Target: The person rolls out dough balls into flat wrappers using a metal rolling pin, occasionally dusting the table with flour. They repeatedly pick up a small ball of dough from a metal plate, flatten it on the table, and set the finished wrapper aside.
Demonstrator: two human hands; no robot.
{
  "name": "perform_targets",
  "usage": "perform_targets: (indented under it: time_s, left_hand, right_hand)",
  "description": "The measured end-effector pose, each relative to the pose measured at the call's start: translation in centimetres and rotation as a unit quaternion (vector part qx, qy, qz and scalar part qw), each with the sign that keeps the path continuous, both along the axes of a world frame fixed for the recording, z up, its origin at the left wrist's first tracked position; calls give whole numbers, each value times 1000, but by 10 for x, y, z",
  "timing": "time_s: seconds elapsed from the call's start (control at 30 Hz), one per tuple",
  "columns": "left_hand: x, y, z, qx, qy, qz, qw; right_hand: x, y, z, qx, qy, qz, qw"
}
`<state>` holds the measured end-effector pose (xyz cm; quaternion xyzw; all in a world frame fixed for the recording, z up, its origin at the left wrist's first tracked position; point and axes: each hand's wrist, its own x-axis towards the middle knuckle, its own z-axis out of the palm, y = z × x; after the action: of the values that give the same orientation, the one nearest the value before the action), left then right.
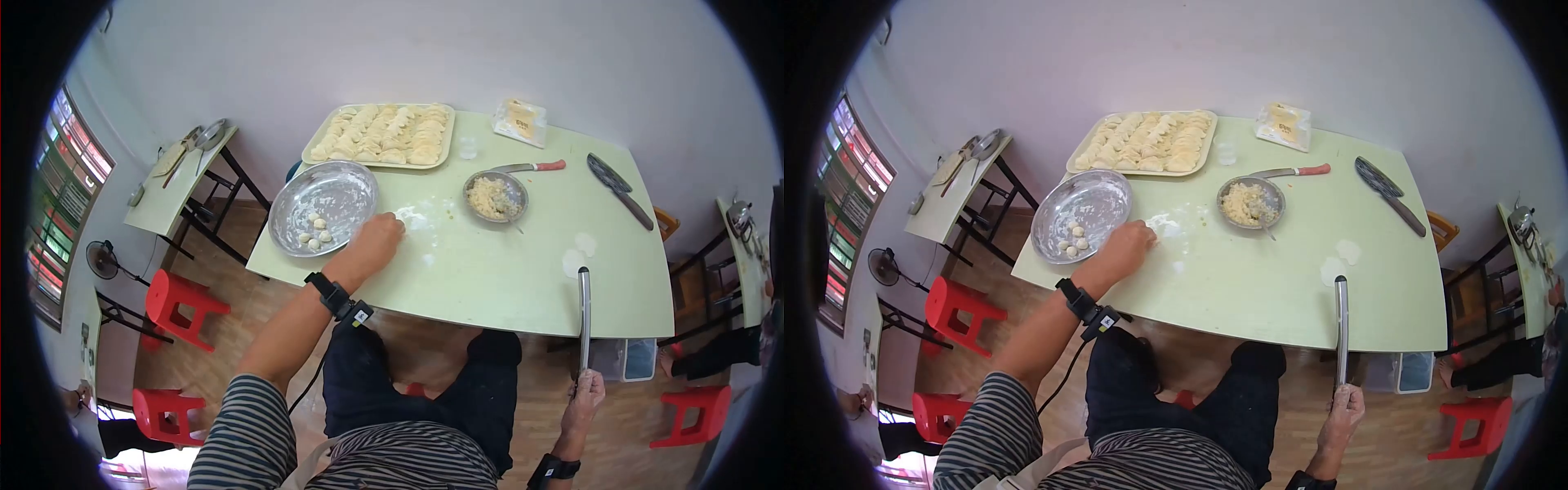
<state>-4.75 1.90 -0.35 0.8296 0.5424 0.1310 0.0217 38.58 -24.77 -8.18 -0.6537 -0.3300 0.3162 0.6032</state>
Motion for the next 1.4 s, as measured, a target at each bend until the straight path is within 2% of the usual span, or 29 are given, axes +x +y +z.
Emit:
perform_targets:
  time_s: [0.1,0.2,0.27,0.4,0.47,0.57,0.67,0.8,0.87,0.97,1.1,1.3,1.37,1.4]
  left_hand:
    - [1,0,2,23,-17,-20,999]
    - [10,-2,7,16,-48,7,999]
    - [18,1,13,-13,-100,61,993]
    - [31,9,24,19,-191,39,981]
    - [31,22,13,-43,-99,29,994]
    - [26,29,3,-38,-38,2,999]
    - [27,26,14,-56,15,-16,998]
    - [22,38,5,-38,6,-26,999]
    - [28,38,11,1,-104,-23,994]
    - [29,45,9,-52,-50,-33,997]
    - [30,51,6,-53,-14,-37,998]
    - [36,43,18,-69,-94,-7,993]
    - [40,30,26,-144,-210,70,965]
    - [39,30,22,-145,-211,71,964]
  right_hand:
    - [1,2,-4,-14,-15,3,1000]
    - [0,2,-6,1,9,7,1000]
    - [1,1,-7,2,10,3,1000]
    - [2,0,-7,-9,9,2,1000]
    - [2,-1,-7,-10,5,2,1000]
    - [5,-3,-11,-6,8,-2,1000]
    - [6,-4,-15,0,12,-7,1000]
    - [5,-2,-14,-3,7,-9,1000]
    - [5,-2,-13,-1,4,-6,1000]
    - [3,0,-11,-3,0,-1,1000]
    - [2,2,-12,0,23,-3,1000]
    - [-5,-1,4,-11,30,-3,999]
    - [2,-4,-5,-7,21,6,1000]
    - [3,-3,-6,1,13,20,1000]
